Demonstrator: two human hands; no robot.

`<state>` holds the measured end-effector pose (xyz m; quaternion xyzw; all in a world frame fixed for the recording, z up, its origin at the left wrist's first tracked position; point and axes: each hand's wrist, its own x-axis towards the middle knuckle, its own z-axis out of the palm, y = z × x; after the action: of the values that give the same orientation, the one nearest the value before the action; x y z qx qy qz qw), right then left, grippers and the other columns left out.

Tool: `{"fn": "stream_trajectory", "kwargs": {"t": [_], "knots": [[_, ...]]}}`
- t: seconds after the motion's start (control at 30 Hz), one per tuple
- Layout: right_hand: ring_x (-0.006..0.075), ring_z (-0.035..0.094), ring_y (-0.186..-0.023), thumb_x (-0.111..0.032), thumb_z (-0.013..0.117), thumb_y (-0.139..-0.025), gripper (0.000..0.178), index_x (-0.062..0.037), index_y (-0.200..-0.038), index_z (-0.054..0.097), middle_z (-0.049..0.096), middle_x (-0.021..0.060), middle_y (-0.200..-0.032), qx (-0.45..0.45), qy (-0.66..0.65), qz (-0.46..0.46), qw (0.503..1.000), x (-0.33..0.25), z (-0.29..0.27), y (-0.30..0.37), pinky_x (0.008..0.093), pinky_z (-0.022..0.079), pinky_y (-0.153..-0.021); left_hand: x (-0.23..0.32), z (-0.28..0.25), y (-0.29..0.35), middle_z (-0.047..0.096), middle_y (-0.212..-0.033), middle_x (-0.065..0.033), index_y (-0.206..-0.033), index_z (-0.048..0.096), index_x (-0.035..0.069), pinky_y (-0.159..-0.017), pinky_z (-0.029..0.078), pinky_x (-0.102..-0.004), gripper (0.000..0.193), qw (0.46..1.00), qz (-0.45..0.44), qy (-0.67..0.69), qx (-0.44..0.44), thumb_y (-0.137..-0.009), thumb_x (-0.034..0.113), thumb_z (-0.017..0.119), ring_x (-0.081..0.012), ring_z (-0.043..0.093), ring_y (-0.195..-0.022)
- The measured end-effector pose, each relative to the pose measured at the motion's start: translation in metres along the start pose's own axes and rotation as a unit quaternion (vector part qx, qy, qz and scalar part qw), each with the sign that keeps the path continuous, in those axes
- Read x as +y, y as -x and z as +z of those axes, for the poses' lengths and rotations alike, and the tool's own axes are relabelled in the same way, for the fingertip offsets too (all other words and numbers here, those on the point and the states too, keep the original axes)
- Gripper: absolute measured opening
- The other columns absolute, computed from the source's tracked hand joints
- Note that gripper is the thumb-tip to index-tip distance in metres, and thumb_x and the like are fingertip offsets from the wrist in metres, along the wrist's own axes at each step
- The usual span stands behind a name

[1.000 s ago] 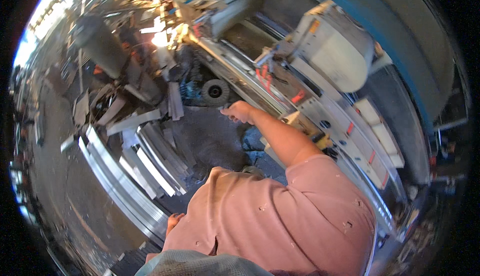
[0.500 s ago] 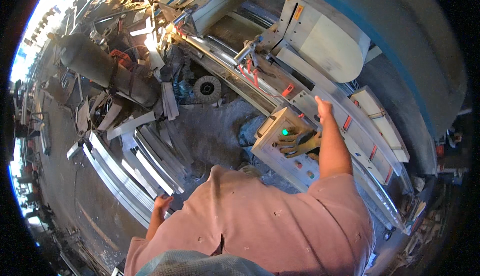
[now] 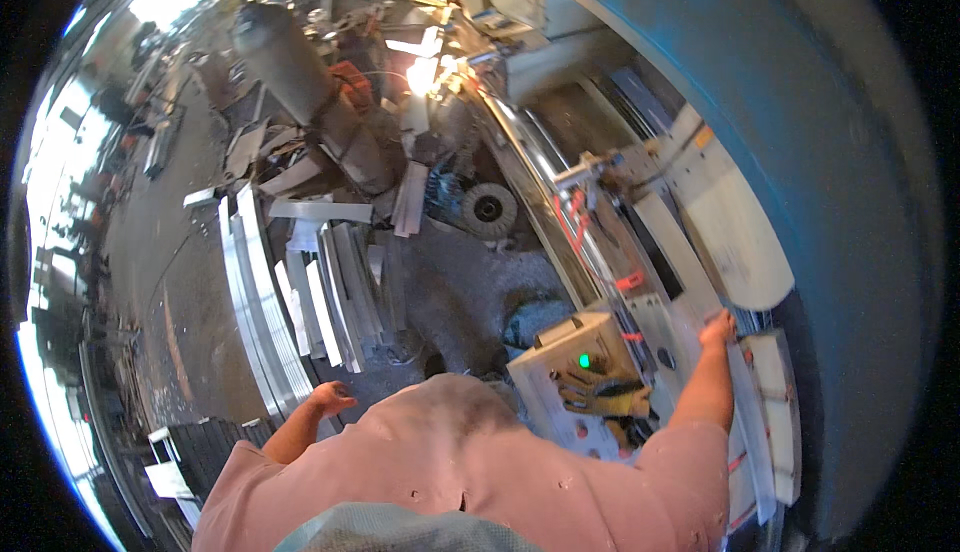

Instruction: The person repeatedly picks up long metal profiles, places them into a cutting machine, and removes the cut pieces. The person stacks the cut pieces on the floor and continues the cycle with additional profiles.

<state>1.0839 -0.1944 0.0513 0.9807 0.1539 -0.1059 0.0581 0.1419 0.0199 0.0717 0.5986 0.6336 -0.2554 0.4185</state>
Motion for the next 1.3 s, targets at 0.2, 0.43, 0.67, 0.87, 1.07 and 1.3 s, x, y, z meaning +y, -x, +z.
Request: {"fn": "stream_trajectory", "kwargs": {"t": [0.2, 0.43, 0.67, 0.87, 1.07, 1.3], "knots": [[0.0361, 0.055, -0.133, -0.024, 0.099, -0.059, 0.096, -0.0114, -0.142, 0.052, 0.054, 0.0158, -0.142, 0.006, -0.009, -0.053, 0.999, -0.011, -0.037, 0.015, 0.0506, 0.044, -0.114, -0.008, -0.001, 0.015, 0.071, -0.131, -0.0186, -0.135, 0.066, 0.003, -0.101, 0.056, -0.0402, 0.078, 0.996, -0.065, -0.056, 0.009, -0.078, 0.053, 0.085, -0.0333, 0.068, -0.121], [0.0338, 0.061, -0.116, -0.014, 0.088, -0.06, 0.073, -0.0069, -0.128, 0.063, 0.059, 0.0128, -0.12, 0.063, -0.276, -0.355, 0.891, -0.063, -0.119, 0.096, 0.0439, 0.05, -0.102, 0.085, -0.021, -0.037, 0.073, -0.119, -0.0199, -0.12, 0.069, 0.0, -0.097, 0.055, -0.0449, 0.062, 0.983, 0.134, -0.123, -0.021, -0.087, 0.052, 0.075, -0.0381, 0.069, -0.11], [0.0194, 0.066, -0.099, -0.027, 0.084, -0.067, 0.068, 0.001, -0.127, 0.068, 0.068, 0.0085, -0.109, -0.231, -0.357, -0.429, 0.797, -0.164, -0.198, 0.197, 0.0337, 0.053, -0.092, 0.311, -0.053, -0.031, 0.057, -0.147, -0.0174, -0.147, 0.05, 0.003, -0.108, 0.051, -0.0478, 0.071, 0.889, 0.42, 0.172, -0.061, -0.091, 0.031, 0.083, -0.0378, 0.053, -0.137], [0.0201, 0.069, -0.094, -0.033, 0.074, -0.082, 0.057, 0.0075, -0.121, 0.068, 0.074, 0.0129, -0.102, -0.567, -0.444, -0.317, 0.617, -0.205, -0.208, 0.252, 0.0346, 0.056, -0.082, 0.41, -0.099, 0.042, 0.059, -0.145, -0.0133, -0.149, 0.047, 0.004, -0.109, 0.048, -0.0441, 0.069, 0.63, 0.508, 0.54, -0.231, -0.092, 0.023, 0.081, -0.0265, 0.056, -0.132], [0.0257, 0.073, -0.088, -0.034, 0.073, -0.086, 0.049, 0.0046, -0.116, 0.069, 0.075, 0.0177, -0.103, -0.655, -0.428, -0.214, 0.584, -0.202, -0.186, 0.275, 0.0381, 0.059, -0.081, 0.367, -0.11, 0.068, 0.074, -0.12, -0.0102, -0.127, 0.068, 0.002, -0.096, 0.057, -0.0401, 0.032, 0.582, 0.514, 0.602, -0.186, -0.099, 0.017, 0.073, -0.0244, 0.071, -0.109], [0.0273, 0.075, -0.094, -0.034, 0.08, -0.08, 0.058, 0.0044, -0.122, 0.069, 0.076, 0.017, -0.107, -0.716, -0.305, -0.179, 0.601, -0.161, -0.158, 0.271, 0.0408, 0.059, -0.084, 0.299, -0.14, 0.067, 0.073, -0.119, -0.0119, -0.125, 0.067, -0.001, -0.097, 0.057, -0.0424, 0.035, 0.602, 0.431, 0.657, -0.143, -0.096, 0.018, 0.077, -0.0254, 0.07, -0.11]]}}
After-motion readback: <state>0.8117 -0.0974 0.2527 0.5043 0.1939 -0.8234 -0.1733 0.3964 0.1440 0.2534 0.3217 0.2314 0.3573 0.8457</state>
